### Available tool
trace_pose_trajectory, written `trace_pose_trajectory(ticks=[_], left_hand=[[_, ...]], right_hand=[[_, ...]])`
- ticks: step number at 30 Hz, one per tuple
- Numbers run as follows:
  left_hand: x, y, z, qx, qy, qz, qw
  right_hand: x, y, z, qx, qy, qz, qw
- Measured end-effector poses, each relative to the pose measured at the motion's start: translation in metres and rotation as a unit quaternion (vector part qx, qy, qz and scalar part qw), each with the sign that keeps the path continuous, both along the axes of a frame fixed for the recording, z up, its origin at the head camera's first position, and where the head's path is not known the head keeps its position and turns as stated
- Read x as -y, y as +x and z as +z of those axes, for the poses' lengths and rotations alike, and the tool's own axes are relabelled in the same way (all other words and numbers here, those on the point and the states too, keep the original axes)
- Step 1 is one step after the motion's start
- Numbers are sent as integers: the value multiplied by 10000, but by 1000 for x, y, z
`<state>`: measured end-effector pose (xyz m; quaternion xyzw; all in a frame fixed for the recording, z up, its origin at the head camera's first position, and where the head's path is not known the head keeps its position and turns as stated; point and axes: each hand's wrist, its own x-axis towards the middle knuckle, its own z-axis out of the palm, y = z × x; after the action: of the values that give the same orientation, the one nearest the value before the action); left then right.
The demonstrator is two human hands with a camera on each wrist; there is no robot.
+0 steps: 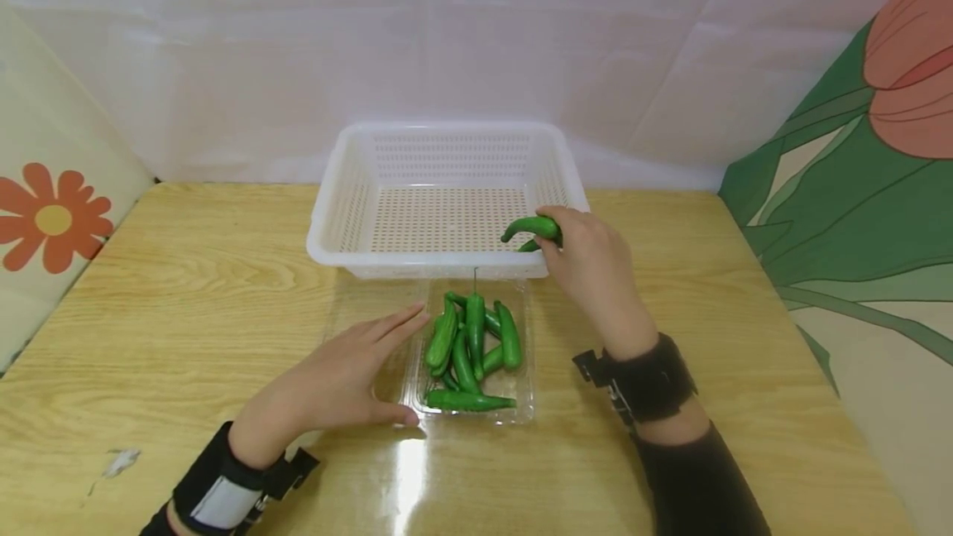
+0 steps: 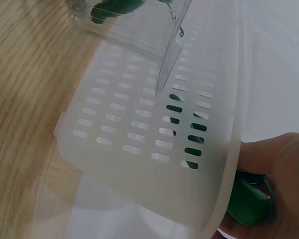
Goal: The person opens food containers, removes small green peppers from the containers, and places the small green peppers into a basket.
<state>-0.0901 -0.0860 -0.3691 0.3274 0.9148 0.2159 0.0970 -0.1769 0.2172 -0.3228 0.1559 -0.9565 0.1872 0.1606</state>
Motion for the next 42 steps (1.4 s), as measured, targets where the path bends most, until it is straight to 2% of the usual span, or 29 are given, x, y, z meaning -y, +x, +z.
trace_pose_trajectory(ticks=[15, 31, 42], left_hand=[[0, -1, -2, -21, -7, -5, 10000], [0, -1, -2, 48, -19, 12, 10000], [1, -3, -6, 0, 16, 2, 10000]], right_hand=[[0, 1, 5, 497, -157, -113, 9986], [1, 1, 3, 392, -100, -50, 9992], [4, 2, 1, 87, -77, 27, 9999]])
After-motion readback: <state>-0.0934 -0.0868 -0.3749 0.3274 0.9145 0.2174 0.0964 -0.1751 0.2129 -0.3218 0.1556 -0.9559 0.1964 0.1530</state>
